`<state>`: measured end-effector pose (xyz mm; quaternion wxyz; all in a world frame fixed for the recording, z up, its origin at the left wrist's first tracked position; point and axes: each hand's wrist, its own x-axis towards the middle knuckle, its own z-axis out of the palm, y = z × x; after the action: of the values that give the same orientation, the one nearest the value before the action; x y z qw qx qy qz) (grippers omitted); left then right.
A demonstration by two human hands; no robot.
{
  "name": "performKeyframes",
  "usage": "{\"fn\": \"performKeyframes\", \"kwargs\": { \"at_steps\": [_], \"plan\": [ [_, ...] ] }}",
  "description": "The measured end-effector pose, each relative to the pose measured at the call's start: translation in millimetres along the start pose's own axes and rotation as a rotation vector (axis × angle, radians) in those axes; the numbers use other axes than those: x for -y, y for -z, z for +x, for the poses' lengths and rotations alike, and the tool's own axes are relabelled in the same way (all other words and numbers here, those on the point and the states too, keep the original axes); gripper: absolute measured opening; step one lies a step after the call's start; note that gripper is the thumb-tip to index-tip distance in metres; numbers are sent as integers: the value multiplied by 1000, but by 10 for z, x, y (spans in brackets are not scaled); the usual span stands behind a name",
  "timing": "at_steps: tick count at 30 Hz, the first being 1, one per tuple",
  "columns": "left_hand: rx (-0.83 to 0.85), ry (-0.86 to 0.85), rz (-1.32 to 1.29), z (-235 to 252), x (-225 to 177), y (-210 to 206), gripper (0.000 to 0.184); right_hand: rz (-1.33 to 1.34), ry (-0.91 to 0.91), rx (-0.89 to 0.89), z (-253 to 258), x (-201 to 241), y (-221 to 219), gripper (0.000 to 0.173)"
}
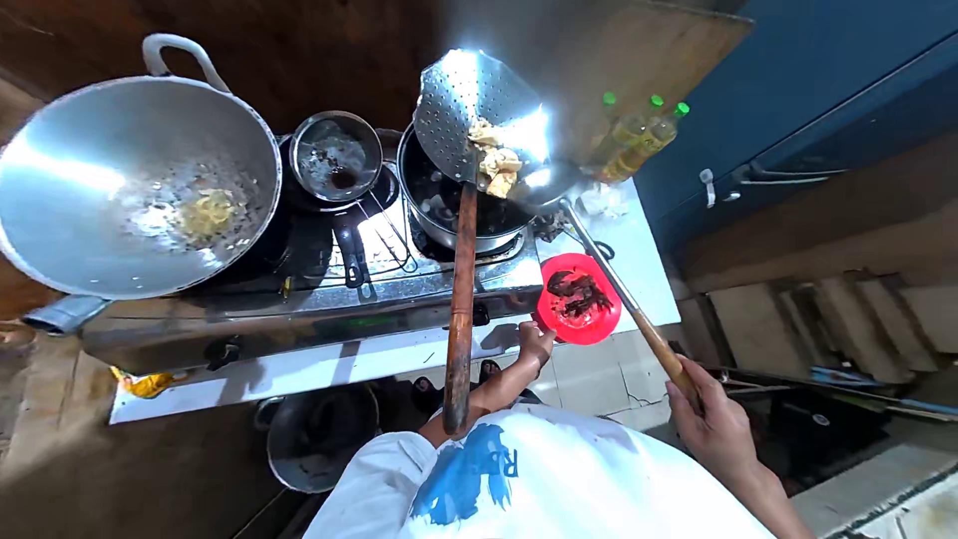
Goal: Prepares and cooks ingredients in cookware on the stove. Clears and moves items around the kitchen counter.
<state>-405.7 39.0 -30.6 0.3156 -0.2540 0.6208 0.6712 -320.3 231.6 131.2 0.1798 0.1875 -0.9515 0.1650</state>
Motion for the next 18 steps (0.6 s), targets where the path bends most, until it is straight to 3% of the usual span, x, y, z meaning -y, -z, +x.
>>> {"fn": "performKeyframes", "kwargs": {
  "at_steps": [3, 6, 10, 14, 16, 18],
  "plan": [
    [23, 90, 70, 119, 61, -45, 66, 26, -5, 15, 210, 22, -113, 37],
    [131, 127, -55, 113, -2, -111, 44, 74, -28, 43, 313, -64, -90, 35],
    [103, 122, -207, 370, 134, -229, 45, 362, -145, -26, 36, -277, -58, 37],
    [75, 30, -232, 597, 274, -381, 42, 800, -345, -116, -247, -284, 21, 27],
    [51, 28, -202, 624, 218, -464, 41, 917, -354, -81, -353, -388, 99, 23],
    [47, 32, -208, 639, 160, -534, 50, 927, -424, 40, -495, -573, 201, 33]
  ]
}}
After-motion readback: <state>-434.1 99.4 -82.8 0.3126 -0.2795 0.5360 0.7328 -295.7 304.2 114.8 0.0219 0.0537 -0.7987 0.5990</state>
